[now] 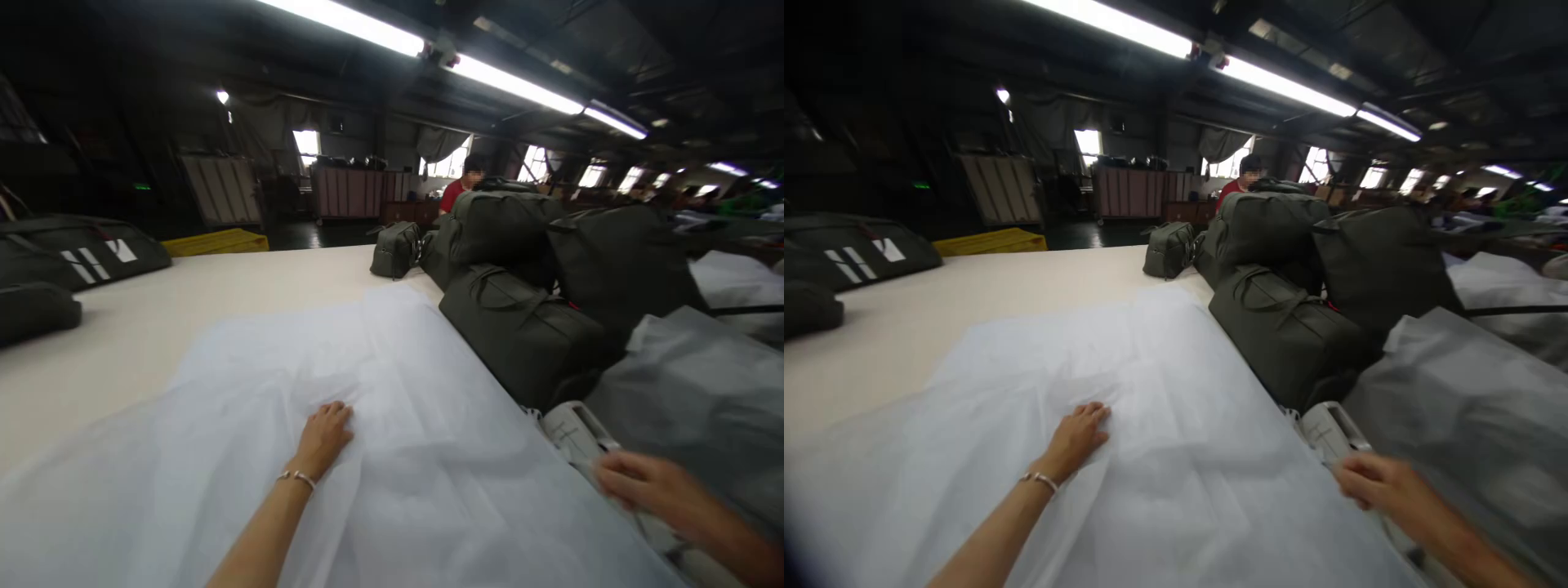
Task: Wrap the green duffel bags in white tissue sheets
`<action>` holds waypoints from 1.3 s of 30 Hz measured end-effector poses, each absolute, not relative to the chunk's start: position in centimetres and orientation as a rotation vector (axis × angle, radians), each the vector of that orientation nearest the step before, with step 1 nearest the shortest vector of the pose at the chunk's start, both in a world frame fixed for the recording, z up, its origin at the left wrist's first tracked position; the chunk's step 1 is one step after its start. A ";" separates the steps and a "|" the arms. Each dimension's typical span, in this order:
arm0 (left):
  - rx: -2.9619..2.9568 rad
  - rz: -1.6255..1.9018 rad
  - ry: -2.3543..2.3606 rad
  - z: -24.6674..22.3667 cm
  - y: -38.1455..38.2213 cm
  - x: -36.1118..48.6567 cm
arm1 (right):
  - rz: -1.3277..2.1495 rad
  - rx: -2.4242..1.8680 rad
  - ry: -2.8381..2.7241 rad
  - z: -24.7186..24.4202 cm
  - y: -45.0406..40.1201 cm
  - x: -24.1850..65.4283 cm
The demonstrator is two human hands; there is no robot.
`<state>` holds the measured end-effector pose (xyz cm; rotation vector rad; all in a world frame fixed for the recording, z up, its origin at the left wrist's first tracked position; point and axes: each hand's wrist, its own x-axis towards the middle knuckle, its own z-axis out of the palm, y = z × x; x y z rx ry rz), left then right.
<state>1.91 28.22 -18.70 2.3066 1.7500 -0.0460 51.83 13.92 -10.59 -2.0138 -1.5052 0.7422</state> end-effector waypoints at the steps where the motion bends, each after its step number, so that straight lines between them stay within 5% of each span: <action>1: 2.303 -0.037 1.751 -18.7 28.1 1.9 | 0.897 -1.906 -1.606 -9.8 16.4 46.9; 5: 2.308 -0.029 1.754 -18.6 28.2 1.9 | 1.333 -1.467 -1.838 -10.2 26.5 28.3; 9: 2.291 -0.026 1.801 -19.2 28.9 1.7 | 1.352 -1.426 -1.991 -14.1 34.2 19.2; 20: 2.123 -0.068 1.735 -20.4 31.3 0.9 | 1.266 -1.671 -2.184 -17.8 42.5 14.7; 31: 2.107 -0.103 1.732 -20.1 31.4 1.2 | 0.776 -2.166 -2.283 -18.8 44.1 13.9; 39: 2.125 -0.097 1.731 -20.1 31.4 1.1 | 0.653 -1.962 -2.162 -17.4 43.9 15.4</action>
